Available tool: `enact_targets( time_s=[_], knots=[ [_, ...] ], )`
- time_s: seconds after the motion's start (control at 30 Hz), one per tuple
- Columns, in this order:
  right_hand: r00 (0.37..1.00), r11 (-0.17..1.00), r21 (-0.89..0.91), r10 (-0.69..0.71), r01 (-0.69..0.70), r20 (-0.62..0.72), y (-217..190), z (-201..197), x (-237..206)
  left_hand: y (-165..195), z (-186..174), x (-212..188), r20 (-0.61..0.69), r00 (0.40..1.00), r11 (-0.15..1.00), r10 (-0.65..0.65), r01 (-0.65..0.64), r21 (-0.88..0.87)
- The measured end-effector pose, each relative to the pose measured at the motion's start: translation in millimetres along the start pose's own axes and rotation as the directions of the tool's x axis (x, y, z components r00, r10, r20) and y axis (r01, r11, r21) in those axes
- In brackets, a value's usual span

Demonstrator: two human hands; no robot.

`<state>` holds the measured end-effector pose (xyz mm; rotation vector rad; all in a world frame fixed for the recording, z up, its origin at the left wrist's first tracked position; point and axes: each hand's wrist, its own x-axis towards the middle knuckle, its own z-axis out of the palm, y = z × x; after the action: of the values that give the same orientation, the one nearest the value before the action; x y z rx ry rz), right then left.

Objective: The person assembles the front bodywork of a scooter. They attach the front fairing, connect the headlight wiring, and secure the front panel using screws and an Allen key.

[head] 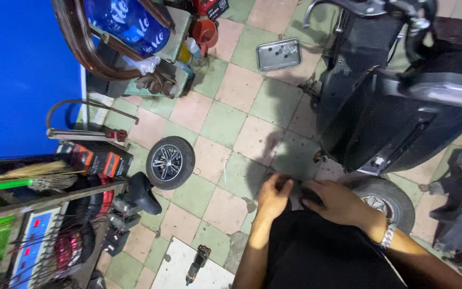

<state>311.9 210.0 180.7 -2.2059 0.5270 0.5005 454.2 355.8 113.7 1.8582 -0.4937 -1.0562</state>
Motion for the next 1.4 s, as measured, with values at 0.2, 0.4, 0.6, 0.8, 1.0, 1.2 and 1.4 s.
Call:
enact_targets(
  time_s=[0.2,0.4,0.6,0.8,1.0,1.2,1.4],
  knots=[
    [0.999,1.0,0.003,0.024,-0.024,0.048,-71,13,58,-49,-65,29,-0.028,0.999,0.995,-0.029,0.026,-0.095],
    [0.994,0.995,-0.068,-0.065,0.071,0.091,-78,0,117,-50,-105,87,-0.002,0.999,0.946,0.033,-0.032,-0.323],
    [0.953,0.987,-0.043,0.16,-0.155,0.256,-71,-44,219,-20,-154,171,-0.024,0.987,0.98,-0.16,0.156,-0.119],
    [0.994,0.999,0.02,0.034,-0.036,0.104,-89,-108,310,4,-190,261,0.028,0.986,0.944,-0.167,0.168,-0.284],
    [0.961,0.981,0.033,0.18,-0.191,0.212,-73,-114,373,11,-218,327,0.051,0.991,0.931,-0.122,0.132,-0.34],
    [0.883,0.918,-0.114,0.396,-0.379,0.251,-55,-74,435,8,-267,379,0.212,0.953,0.929,-0.216,0.267,-0.255],
    [0.802,0.746,0.335,0.436,-0.576,0.408,-54,-50,546,-42,-288,496,0.276,0.934,0.876,-0.228,0.32,-0.362]
  ],
)
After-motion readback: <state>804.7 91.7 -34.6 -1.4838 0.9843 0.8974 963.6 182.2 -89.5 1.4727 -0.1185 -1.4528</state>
